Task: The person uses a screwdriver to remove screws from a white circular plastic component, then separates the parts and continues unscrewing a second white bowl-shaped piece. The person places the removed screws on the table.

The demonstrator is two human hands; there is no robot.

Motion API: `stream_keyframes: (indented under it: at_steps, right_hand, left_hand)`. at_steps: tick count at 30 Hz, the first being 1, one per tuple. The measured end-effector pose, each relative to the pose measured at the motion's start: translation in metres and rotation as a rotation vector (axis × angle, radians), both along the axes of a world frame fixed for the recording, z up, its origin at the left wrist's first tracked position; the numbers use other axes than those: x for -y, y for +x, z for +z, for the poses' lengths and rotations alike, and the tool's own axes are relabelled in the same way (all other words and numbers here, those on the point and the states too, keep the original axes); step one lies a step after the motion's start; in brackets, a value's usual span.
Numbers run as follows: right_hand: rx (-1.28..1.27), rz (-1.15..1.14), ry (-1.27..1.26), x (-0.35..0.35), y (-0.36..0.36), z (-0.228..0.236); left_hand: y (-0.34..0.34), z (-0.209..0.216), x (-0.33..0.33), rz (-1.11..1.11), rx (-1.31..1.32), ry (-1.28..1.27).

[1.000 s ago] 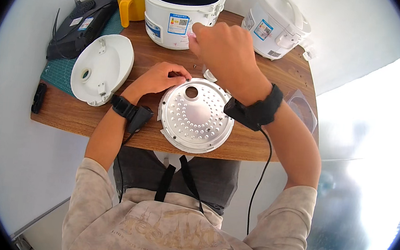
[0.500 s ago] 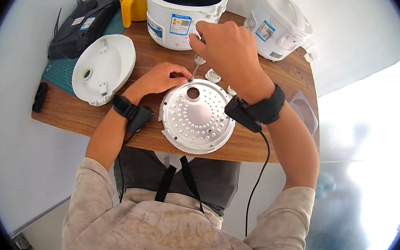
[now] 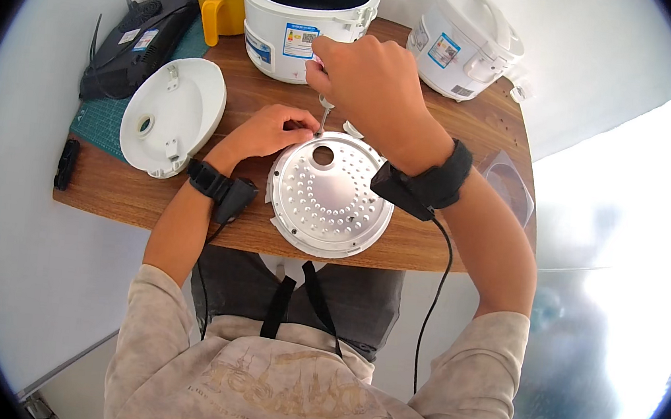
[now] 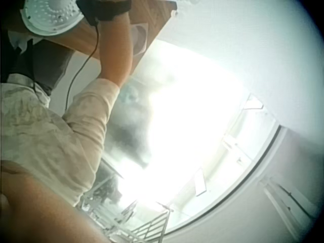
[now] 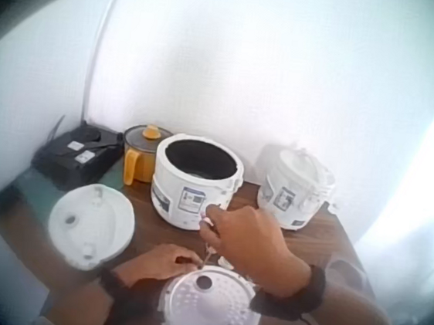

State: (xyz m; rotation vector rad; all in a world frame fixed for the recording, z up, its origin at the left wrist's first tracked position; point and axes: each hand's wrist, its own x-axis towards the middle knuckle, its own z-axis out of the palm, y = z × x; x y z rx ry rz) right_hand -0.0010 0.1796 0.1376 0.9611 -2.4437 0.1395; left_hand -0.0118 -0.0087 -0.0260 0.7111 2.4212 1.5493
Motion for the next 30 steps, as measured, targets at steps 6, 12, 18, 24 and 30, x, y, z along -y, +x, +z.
stream_keyframes:
  at_steps: [6,12,18,24,30]
  right_hand:
    - [0.062,0.016,-0.077,-0.005,-0.007,-0.004]
    - [0.021,0.023,-0.092,-0.008,-0.008,-0.005]
    - [0.111,0.003,-0.147,-0.012,-0.008,-0.003]
    - [0.118,-0.024,-0.117,-0.018,-0.013,-0.006]
    - [0.005,-0.076,-0.019,-0.012,-0.006,-0.004]
  left_hand:
    - [0.0,0.0,0.0,-0.001,-0.008,-0.004]
    - [-0.001,0.0,0.0,-0.002,-0.017,-0.002]
    - [0.0,0.0,0.0,0.004,-0.011,0.006]
    - [0.001,0.004,-0.002,0.014,0.001,-0.013]
    - [0.001,0.002,-0.001,0.006,0.004,-0.001]
